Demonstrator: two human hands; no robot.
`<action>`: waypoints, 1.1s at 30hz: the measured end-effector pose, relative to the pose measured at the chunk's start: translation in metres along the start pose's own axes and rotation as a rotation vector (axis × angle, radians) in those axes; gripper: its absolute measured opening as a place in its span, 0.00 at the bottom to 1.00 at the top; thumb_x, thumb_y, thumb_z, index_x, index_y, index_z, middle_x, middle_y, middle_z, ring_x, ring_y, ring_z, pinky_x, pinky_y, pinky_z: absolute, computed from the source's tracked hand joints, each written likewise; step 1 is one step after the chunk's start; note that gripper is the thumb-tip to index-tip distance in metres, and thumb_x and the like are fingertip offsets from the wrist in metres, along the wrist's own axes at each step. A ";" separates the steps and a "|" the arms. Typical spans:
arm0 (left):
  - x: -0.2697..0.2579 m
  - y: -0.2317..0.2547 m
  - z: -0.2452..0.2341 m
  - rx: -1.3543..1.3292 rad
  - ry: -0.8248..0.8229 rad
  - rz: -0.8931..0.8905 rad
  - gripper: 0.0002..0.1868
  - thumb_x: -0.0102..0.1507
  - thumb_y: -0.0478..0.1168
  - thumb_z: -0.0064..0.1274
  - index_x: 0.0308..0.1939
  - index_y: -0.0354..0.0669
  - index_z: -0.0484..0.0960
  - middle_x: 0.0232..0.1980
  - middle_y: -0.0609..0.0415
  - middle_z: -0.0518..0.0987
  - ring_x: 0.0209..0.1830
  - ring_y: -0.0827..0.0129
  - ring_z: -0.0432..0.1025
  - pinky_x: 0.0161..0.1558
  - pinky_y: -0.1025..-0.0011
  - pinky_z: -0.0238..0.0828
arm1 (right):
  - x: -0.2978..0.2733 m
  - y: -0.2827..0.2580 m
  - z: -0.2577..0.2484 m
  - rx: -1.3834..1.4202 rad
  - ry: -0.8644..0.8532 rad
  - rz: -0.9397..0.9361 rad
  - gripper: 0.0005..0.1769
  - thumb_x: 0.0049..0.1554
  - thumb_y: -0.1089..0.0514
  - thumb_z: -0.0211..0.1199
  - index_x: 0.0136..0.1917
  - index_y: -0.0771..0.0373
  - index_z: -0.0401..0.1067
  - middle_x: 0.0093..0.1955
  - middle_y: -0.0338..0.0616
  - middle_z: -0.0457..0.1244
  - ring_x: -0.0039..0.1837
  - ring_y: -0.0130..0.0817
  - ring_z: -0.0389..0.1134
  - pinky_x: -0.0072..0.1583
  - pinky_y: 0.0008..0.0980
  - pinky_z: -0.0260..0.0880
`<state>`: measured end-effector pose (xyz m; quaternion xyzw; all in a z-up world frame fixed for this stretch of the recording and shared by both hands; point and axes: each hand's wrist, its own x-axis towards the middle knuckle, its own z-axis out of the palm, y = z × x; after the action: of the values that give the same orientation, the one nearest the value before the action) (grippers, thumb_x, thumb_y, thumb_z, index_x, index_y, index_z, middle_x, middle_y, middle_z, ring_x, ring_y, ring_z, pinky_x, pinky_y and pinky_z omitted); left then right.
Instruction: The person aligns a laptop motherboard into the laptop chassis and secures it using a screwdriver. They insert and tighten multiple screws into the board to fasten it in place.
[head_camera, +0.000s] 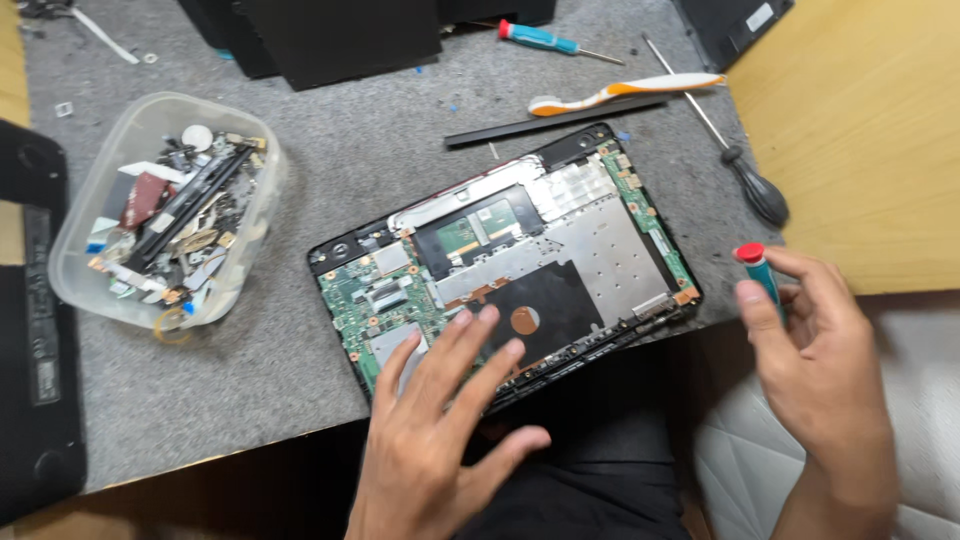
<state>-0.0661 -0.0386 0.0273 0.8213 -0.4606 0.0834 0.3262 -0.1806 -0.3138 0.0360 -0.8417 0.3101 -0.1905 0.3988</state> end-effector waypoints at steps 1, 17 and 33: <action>0.000 0.004 0.003 -0.015 -0.012 0.014 0.33 0.61 0.57 0.63 0.64 0.49 0.73 0.71 0.50 0.70 0.72 0.60 0.65 0.69 0.55 0.56 | -0.003 -0.003 -0.005 -0.007 0.015 0.016 0.17 0.64 0.66 0.54 0.66 0.72 0.65 0.62 0.51 0.57 0.59 0.34 0.62 0.62 0.29 0.62; -0.014 -0.020 0.026 -0.031 -0.016 0.105 0.11 0.61 0.40 0.59 0.48 0.57 0.83 0.60 0.58 0.78 0.64 0.61 0.72 0.65 0.61 0.63 | 0.004 0.026 -0.021 -0.091 -0.031 0.154 0.15 0.62 0.56 0.53 0.61 0.62 0.69 0.50 0.42 0.69 0.53 0.29 0.68 0.58 0.27 0.64; 0.117 0.069 0.071 -0.090 -0.199 0.150 0.15 0.62 0.41 0.56 0.53 0.49 0.81 0.49 0.55 0.78 0.50 0.57 0.69 0.47 0.59 0.63 | -0.058 0.041 -0.031 0.416 0.324 0.219 0.15 0.52 0.71 0.65 0.54 0.72 0.70 0.52 0.53 0.69 0.52 0.35 0.72 0.58 0.27 0.74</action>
<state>-0.0679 -0.1900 0.0553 0.7733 -0.5541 0.0048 0.3081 -0.2565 -0.3120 0.0183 -0.6621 0.4129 -0.3379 0.5263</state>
